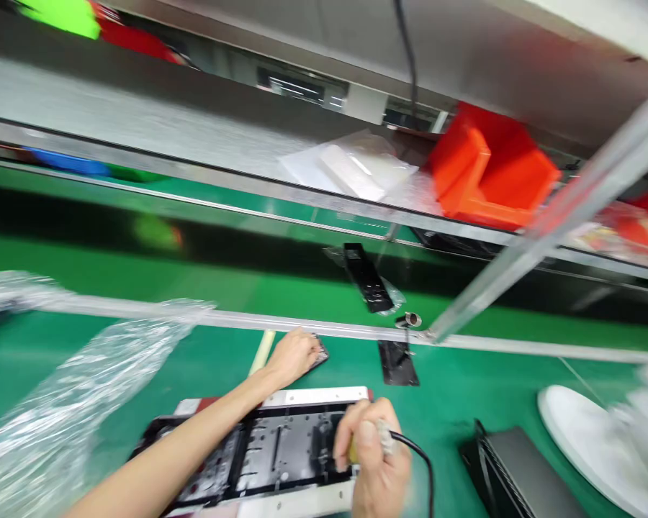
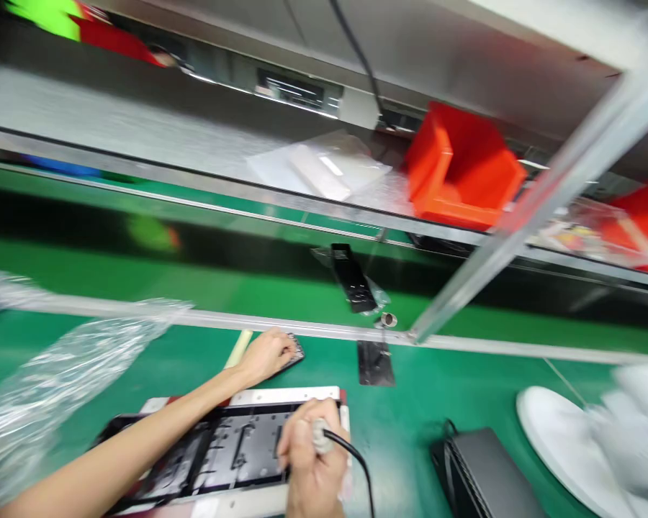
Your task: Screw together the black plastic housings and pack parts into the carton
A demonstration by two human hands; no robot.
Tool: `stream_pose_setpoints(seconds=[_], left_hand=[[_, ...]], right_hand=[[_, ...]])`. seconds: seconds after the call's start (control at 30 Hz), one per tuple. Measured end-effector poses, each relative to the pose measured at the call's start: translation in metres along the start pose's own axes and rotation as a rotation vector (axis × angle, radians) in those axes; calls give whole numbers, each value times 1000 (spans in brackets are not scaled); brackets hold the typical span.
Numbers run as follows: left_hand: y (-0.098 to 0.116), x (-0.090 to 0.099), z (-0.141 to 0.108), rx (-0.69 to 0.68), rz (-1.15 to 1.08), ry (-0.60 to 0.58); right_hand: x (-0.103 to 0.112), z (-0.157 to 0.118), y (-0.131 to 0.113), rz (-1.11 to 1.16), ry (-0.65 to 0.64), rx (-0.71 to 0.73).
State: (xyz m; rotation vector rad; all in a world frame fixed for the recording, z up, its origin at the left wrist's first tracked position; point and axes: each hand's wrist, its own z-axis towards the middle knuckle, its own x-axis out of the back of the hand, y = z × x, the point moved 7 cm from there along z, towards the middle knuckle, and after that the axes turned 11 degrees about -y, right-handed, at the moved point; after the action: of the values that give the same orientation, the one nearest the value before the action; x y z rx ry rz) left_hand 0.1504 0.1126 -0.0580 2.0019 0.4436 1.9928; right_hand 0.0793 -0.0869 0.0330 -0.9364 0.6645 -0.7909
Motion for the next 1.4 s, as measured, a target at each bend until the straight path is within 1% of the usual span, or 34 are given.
stream_pose_setpoints(seconds=[0.1, 0.17, 0.2, 0.27, 0.33, 0.37, 0.43, 0.47, 0.5, 0.57, 0.6, 0.63, 0.73, 0.83, 1.0, 1.2, 1.4], left_hand=[[6, 7, -2, -30, -22, -13], [3, 10, -2, -46, -47, -36], [-2, 11, -2, -23, -58, -51], [-21, 11, -6, 137, -82, -98], [-31, 13, -18, 244, -128, -138], [-31, 15, -27, 286, -160, -145], [-22, 21, -52, 340, -242, -125], [-10, 26, -64, 296, -292, -88], [6, 32, -74, 206, -351, -48], [33, 41, -89, 62, -401, 34], [46, 43, -93, -29, -383, 42], [52, 43, -96, -53, -366, 42], [62, 40, -103, -99, -321, 14], [73, 34, -106, -196, -282, -18], [85, 21, -100, -341, -217, -40], [88, 11, -90, -432, -137, -66], [91, 13, -90, -481, -102, -85]], right_hand=[[-7, -2, 1, -25, -71, -28], [-5, -2, 1, -101, -77, -49], [-3, -1, 1, -137, -72, -52], [-1, 0, 2, -169, -77, -68], [0, 1, 3, -159, -74, -79], [-1, 0, 2, -141, -71, -78], [-2, -2, -1, -92, -49, -72], [-2, -4, -4, -72, -34, -73], [-2, -6, -6, -46, -29, -81], [0, -8, -11, -50, 1, -79], [0, -7, -12, -24, -17, -83], [1, -5, -13, -24, -17, -78], [5, -1, -16, -76, 0, -46], [4, 0, -17, -59, -6, -33], [6, -3, -16, -33, 6, -31], [8, -2, -16, -30, 16, -26], [7, -1, -17, -5, 19, -24]])
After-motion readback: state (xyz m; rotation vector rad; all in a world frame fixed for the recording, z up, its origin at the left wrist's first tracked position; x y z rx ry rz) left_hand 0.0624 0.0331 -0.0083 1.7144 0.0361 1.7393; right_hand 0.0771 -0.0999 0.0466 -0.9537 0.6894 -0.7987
